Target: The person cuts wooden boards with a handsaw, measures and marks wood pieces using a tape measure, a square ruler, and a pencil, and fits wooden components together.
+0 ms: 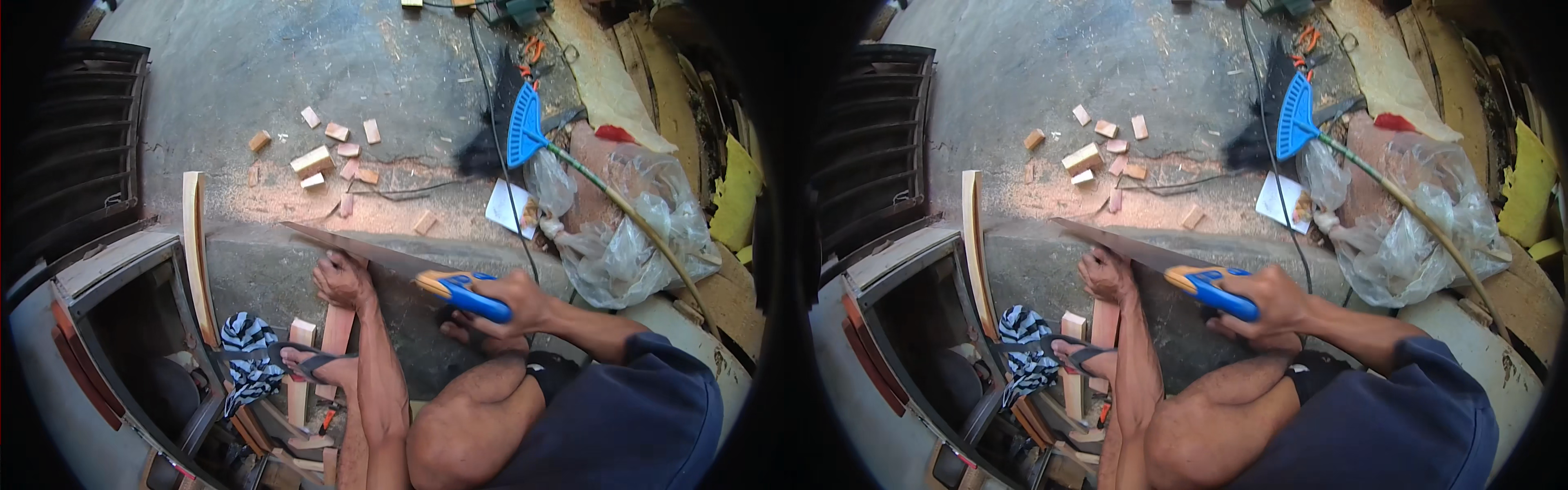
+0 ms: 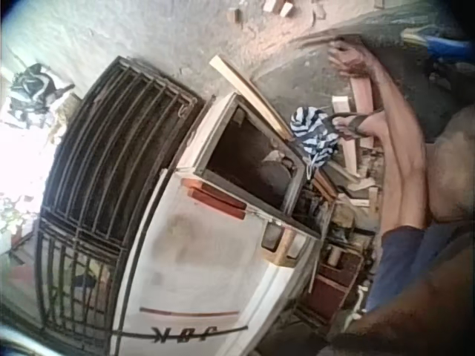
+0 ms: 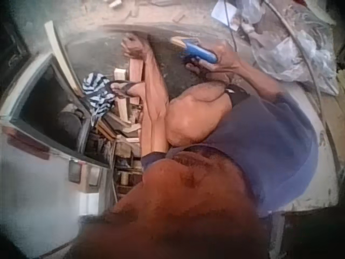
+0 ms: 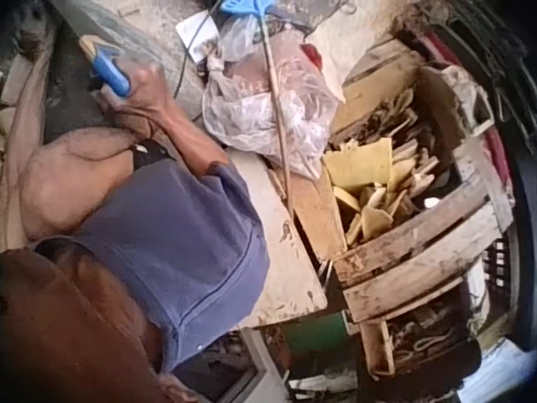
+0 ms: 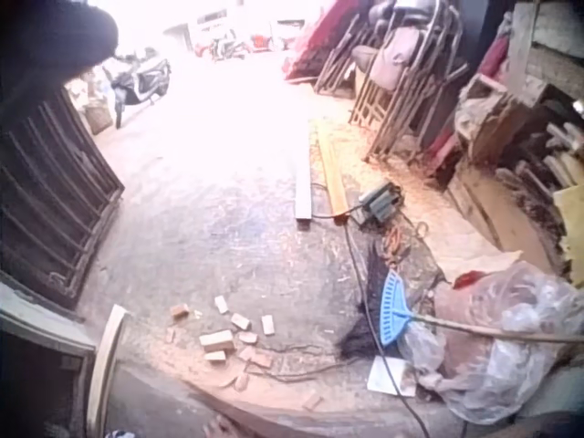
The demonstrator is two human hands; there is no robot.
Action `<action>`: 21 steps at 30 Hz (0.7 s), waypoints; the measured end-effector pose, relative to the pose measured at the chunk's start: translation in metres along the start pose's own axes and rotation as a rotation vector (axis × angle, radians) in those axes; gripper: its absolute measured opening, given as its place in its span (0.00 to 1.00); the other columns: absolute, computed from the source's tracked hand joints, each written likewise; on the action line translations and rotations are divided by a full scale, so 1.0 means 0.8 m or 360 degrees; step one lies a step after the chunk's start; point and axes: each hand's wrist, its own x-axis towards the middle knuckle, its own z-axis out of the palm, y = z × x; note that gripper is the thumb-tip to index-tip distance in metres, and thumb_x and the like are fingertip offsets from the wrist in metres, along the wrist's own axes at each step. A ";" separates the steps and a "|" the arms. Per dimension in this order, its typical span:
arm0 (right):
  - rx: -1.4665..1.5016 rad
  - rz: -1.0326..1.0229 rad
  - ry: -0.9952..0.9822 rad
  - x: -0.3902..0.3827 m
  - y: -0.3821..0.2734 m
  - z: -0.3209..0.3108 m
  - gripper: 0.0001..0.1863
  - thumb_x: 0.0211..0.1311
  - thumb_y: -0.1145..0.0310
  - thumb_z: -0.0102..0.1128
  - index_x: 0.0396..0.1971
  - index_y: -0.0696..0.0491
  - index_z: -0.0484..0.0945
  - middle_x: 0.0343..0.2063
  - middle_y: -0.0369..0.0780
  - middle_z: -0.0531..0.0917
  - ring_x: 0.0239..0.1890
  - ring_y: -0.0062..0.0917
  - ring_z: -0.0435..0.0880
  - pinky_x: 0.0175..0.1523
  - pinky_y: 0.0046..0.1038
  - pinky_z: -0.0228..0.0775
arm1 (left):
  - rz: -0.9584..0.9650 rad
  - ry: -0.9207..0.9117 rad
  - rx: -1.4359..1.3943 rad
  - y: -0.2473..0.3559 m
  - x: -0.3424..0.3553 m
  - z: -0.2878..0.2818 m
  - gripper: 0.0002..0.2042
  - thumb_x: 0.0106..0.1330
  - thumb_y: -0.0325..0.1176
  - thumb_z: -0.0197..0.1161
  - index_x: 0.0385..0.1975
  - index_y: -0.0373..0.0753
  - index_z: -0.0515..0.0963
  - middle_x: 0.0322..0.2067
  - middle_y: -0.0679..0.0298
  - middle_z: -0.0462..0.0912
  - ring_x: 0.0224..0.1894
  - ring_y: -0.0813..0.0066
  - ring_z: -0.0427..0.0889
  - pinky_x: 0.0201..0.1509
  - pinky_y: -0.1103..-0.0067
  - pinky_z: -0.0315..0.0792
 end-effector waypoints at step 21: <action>-0.1061 -0.0240 -0.0792 -0.151 0.143 -0.006 0.15 0.55 0.65 0.64 0.42 0.51 0.74 0.34 0.44 0.78 0.34 0.44 0.82 0.38 0.44 0.75 | 0.0269 -0.1121 0.0330 -0.205 0.082 -0.204 0.17 0.70 0.43 0.55 0.39 0.34 0.83 0.43 0.44 0.84 0.49 0.44 0.82 0.56 0.57 0.74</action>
